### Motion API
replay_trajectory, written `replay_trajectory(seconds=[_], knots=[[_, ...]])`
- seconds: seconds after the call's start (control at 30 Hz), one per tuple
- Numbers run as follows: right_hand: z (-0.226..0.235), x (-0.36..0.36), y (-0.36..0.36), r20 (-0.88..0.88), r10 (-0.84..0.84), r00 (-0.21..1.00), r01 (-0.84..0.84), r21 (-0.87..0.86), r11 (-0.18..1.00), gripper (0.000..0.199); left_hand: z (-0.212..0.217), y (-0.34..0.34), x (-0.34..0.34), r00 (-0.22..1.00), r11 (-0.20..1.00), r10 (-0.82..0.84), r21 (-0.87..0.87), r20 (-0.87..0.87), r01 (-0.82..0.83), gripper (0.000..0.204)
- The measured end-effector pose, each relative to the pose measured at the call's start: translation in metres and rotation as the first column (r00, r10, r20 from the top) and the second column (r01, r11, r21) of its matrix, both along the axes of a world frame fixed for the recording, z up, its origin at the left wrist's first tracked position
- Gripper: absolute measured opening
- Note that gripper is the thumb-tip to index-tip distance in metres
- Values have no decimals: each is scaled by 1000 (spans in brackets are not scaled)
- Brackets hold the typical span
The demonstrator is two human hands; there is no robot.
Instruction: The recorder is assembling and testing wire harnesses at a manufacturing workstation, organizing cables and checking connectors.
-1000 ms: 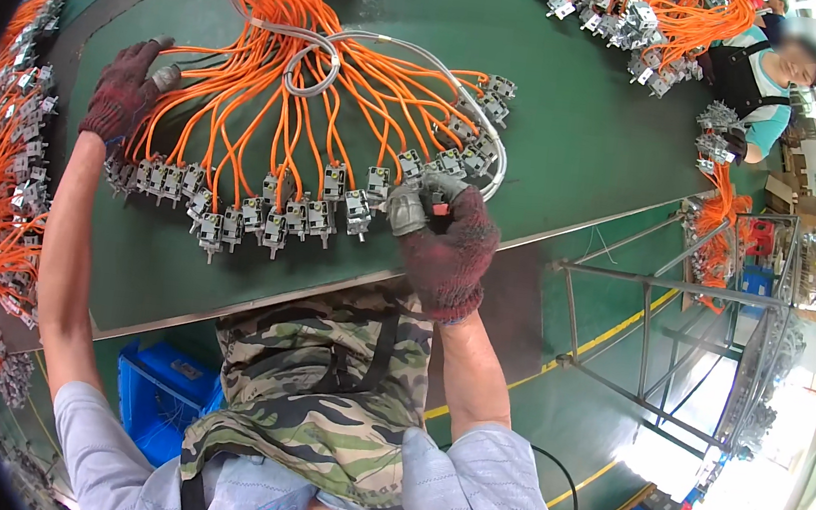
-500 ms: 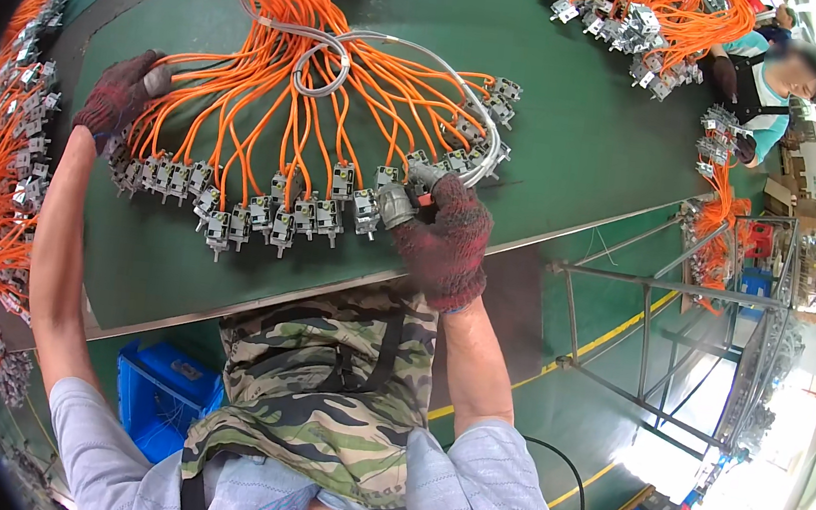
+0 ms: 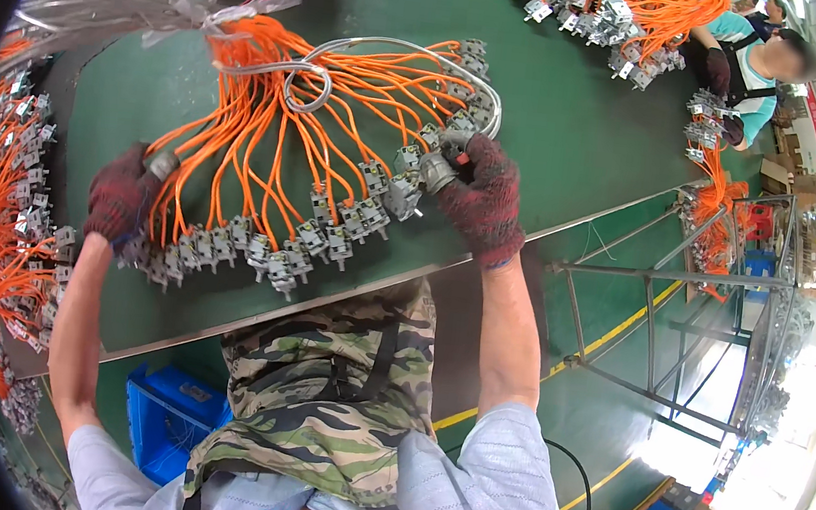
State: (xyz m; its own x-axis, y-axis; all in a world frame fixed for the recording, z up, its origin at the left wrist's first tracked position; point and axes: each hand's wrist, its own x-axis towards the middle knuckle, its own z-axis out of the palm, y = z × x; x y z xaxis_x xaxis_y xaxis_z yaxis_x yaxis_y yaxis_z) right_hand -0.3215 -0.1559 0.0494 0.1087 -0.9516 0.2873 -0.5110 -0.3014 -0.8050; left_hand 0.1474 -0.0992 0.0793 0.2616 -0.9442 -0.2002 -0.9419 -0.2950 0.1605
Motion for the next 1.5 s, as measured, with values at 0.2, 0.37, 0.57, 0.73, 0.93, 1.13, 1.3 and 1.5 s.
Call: replay_trajectory(seconds=[0.2, 0.37, 0.57, 0.73, 0.93, 1.13, 1.3, 1.5], knots=[[3, -11, 14, 508, -77, 858, -7, 161, 987, 22, -11, 52, 19, 939, 942, -61, -331, -338, -58, 70], [-1, 7, 14, 624, -151, 767, -39, 280, 959, 23, -46, 79, 65, 816, 904, 21, -339, -578, -262, 61], [-16, 7, 13, 607, -115, 786, -55, 255, 966, 22, -44, 83, 36, 943, 904, -54, -417, -328, -93, 48], [-19, 9, 12, 472, -103, 875, 12, 191, 982, 19, -51, 83, 31, 959, 884, -30, -454, -283, -106, 46], [-5, 3, 20, 557, -85, 826, -64, 242, 968, 20, -50, 81, 29, 963, 878, -17, -464, -269, -114, 45], [-6, -1, 22, 335, -11, 942, -72, 236, 969, 23, -53, 83, 29, 952, 870, -3, -470, -307, -149, 44], [-3, 6, 25, 264, -43, 963, -26, 251, 968, 24, -56, 84, 34, 959, 872, -19, -474, -282, -122, 45], [-8, 3, 38, 341, -94, 935, 14, 229, 973, 21, -52, 84, 28, 980, 877, -21, -475, -196, -76, 45]])
